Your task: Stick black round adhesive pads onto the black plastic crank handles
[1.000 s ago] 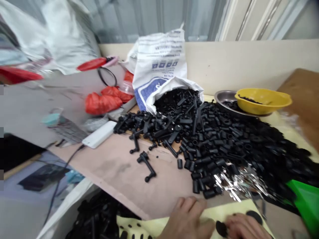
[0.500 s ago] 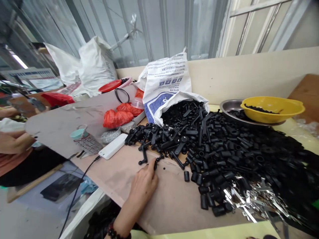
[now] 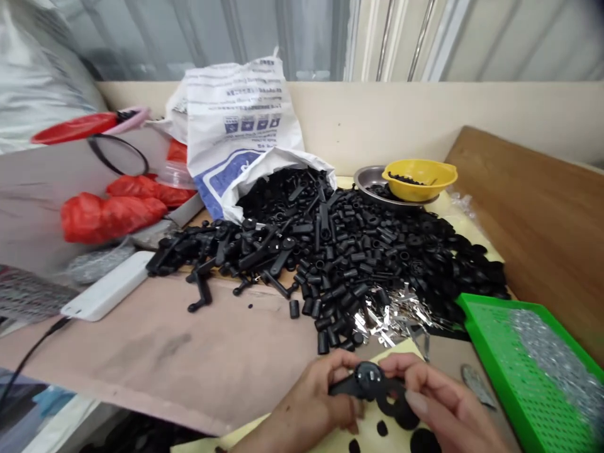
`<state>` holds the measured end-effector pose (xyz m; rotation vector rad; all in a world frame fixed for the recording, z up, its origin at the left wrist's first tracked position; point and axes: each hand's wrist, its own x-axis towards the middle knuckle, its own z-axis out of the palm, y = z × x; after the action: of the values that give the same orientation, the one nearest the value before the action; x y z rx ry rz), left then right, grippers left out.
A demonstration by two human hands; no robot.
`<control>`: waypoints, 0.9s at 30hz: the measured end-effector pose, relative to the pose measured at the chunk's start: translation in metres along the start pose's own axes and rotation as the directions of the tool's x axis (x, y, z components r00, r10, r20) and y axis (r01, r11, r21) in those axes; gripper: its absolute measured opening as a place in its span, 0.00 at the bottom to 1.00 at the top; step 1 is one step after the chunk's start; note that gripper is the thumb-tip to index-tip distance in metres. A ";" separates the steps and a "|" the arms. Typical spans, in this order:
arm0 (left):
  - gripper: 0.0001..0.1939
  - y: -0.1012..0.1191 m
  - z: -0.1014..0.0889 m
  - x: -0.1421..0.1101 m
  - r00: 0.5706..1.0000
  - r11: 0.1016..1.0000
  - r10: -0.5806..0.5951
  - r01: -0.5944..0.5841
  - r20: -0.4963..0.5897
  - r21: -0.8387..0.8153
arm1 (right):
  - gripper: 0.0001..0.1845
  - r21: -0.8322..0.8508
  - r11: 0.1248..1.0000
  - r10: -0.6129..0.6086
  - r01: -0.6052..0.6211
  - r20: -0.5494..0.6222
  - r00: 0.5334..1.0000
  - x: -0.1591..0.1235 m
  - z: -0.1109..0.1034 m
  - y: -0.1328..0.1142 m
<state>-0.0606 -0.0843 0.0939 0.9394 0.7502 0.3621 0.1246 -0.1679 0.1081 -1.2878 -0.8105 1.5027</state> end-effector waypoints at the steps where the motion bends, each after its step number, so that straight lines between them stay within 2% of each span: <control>1: 0.20 -0.001 0.003 0.002 0.999 1.000 0.013 -0.013 0.034 -0.003 | 0.11 0.027 1.000 0.005 -0.005 -0.007 1.000 -0.001 0.000 0.001; 4: 0.22 -0.002 0.007 0.005 0.996 0.999 0.025 -0.027 0.090 0.028 | 0.09 0.057 0.998 0.012 -0.009 -0.054 0.998 -0.002 -0.001 0.003; 8: 0.23 -0.005 0.008 0.006 0.996 0.997 0.023 -0.030 0.086 0.073 | 0.11 0.018 1.000 -0.023 0.025 -0.071 0.997 0.001 -0.001 0.004; 11: 0.26 -0.006 0.009 0.006 0.998 0.989 0.025 -0.034 0.064 0.144 | 0.12 -0.038 0.997 -0.068 0.066 -0.065 0.996 0.002 0.000 0.005; 16: 0.27 -0.007 0.011 0.005 1.000 0.974 0.018 -0.021 0.015 0.226 | 0.11 -0.098 0.995 -0.023 0.014 -0.086 0.996 0.001 0.000 0.006; 19: 0.27 -0.010 0.011 0.004 0.999 0.962 0.037 -0.039 0.011 0.272 | 0.11 -0.126 0.992 -0.039 0.027 -0.097 0.994 0.000 -0.001 0.007; 27: 0.29 -0.016 0.009 0.005 0.999 0.948 0.012 0.000 -0.036 0.319 | 0.13 -0.156 0.986 -0.068 0.051 -0.107 0.992 0.005 -0.006 0.012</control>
<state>-0.0517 -0.0953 0.0820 1.2423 0.8568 0.2678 0.1271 -0.1679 0.0941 -1.4354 -0.8968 1.3292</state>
